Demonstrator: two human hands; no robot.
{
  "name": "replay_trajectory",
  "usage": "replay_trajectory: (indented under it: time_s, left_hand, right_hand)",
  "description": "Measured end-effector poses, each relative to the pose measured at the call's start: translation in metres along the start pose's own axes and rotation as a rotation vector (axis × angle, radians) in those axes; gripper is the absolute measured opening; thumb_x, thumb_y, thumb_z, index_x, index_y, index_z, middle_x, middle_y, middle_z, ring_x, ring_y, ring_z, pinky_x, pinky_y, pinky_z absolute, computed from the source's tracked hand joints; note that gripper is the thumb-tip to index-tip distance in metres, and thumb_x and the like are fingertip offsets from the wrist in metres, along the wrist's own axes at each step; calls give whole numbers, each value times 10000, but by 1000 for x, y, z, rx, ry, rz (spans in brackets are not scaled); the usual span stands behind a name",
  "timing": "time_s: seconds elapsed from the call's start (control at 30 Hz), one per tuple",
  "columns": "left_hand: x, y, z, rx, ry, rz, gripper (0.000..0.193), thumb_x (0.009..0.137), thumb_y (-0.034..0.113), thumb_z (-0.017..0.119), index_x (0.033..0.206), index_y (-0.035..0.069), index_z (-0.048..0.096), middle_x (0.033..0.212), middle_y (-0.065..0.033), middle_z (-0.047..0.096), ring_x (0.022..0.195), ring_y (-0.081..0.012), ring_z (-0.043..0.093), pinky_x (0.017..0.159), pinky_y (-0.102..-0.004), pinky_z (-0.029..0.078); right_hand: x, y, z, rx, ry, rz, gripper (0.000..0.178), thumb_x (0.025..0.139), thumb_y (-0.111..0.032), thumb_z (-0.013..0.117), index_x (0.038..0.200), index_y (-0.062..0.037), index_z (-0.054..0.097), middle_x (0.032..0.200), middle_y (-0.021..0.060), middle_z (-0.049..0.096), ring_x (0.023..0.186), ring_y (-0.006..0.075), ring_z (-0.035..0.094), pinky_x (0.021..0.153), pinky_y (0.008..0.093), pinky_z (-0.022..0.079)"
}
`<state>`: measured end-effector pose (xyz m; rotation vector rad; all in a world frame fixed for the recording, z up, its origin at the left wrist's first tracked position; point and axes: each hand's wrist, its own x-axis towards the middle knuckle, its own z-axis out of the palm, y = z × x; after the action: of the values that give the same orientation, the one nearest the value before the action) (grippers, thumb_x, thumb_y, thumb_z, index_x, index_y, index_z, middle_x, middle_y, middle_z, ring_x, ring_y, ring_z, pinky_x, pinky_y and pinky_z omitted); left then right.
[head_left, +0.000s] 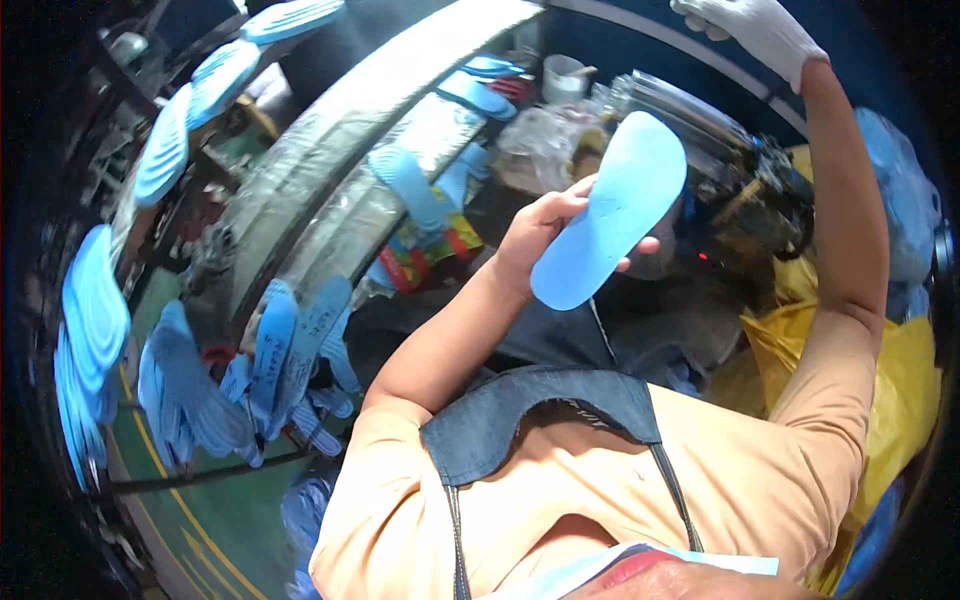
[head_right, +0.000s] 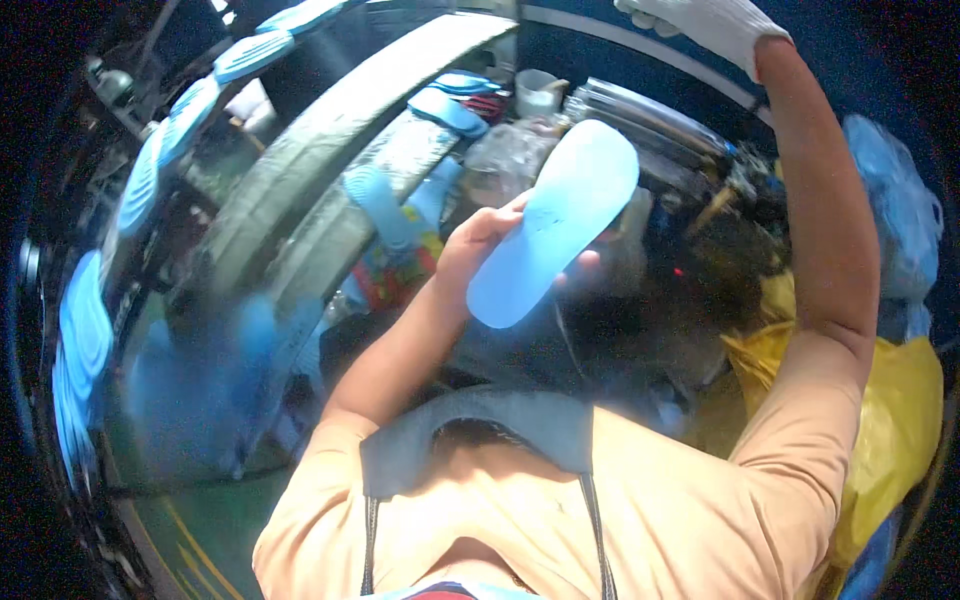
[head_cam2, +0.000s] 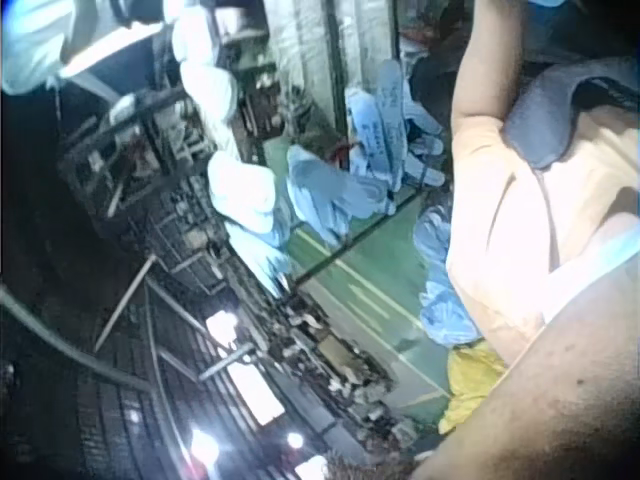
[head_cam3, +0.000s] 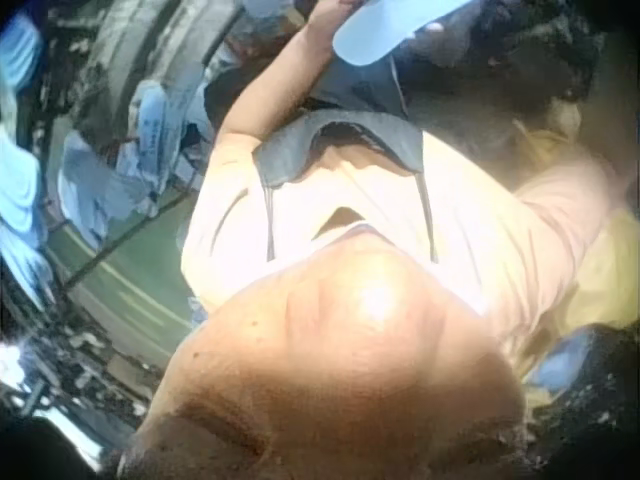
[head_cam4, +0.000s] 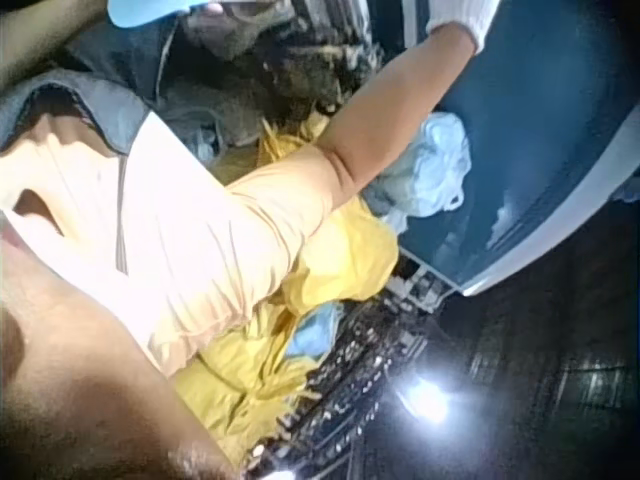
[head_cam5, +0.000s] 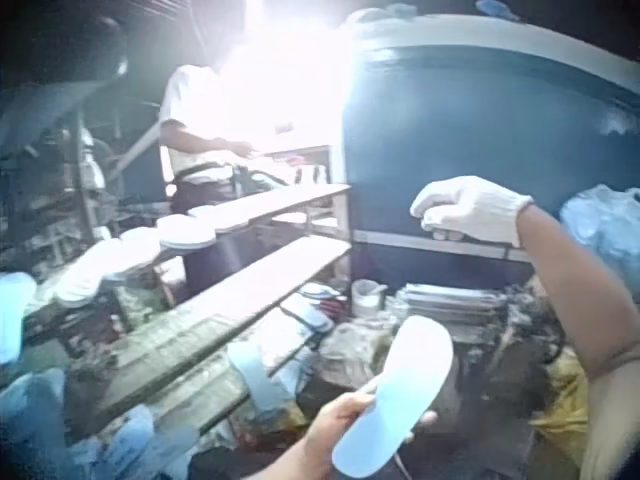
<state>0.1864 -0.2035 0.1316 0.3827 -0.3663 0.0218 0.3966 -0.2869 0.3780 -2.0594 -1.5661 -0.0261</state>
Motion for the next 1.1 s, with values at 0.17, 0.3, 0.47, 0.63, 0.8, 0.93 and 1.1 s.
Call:
replay_trajectory:
  time_s: [0.17,0.3,0.47,0.63,0.8,0.93,1.1]
  left_hand:
    - [82,-21,-30,64,217,-130,477,996,198,297,1357,-87,422,1167,-305,604,1021,-370,654,874,-431,577]
    - [91,-19,-60,175,432,-109,480,1013,310,397,1323,-49,468,1229,-243,593,1061,-368,632,903,-485,544]
    - [28,15,-129,1145,865,52,413,958,307,541,1219,-13,570,1127,-190,651,1032,-326,634,879,-437,513]
    - [-27,83,-174,2339,1306,92,491,871,331,637,1220,-6,557,1328,-274,519,1249,-445,465,999,-575,395]
    - [-85,128,-201,2388,1621,-43,733,861,430,672,1403,-10,446,1456,-334,344,1345,-470,334,1085,-580,294]
    - [-97,142,-211,2297,1658,-141,761,842,421,691,1410,-9,421,1478,-326,302,1365,-465,301,1113,-575,252]
    - [-102,156,-217,2339,1652,-135,705,853,342,680,1410,5,410,1479,-314,308,1365,-462,303,1111,-564,262]
  right_hand:
    - [-10,47,-1,-348,5,-91,299,875,-221,598,1110,-53,674,992,127,706,885,234,673,827,349,528]
    - [16,91,23,-393,-173,-92,314,861,-230,593,1125,-75,663,1053,149,701,1002,312,656,896,384,502]
    - [32,158,43,-50,-441,-71,138,865,0,530,976,7,612,913,36,590,832,162,556,798,306,495]
    - [22,163,18,114,-754,379,380,949,-302,591,1263,-92,640,1122,-18,660,971,118,578,795,268,436]
    - [32,151,52,-10,-597,356,403,811,-239,707,1140,-8,679,1029,67,690,969,169,627,862,296,486]
    - [57,151,66,-279,-425,300,269,838,-102,565,1066,14,649,910,70,657,876,173,600,849,313,491]
    - [120,128,37,-255,-135,62,296,836,-148,504,1069,-32,644,876,62,612,849,169,585,825,327,473]
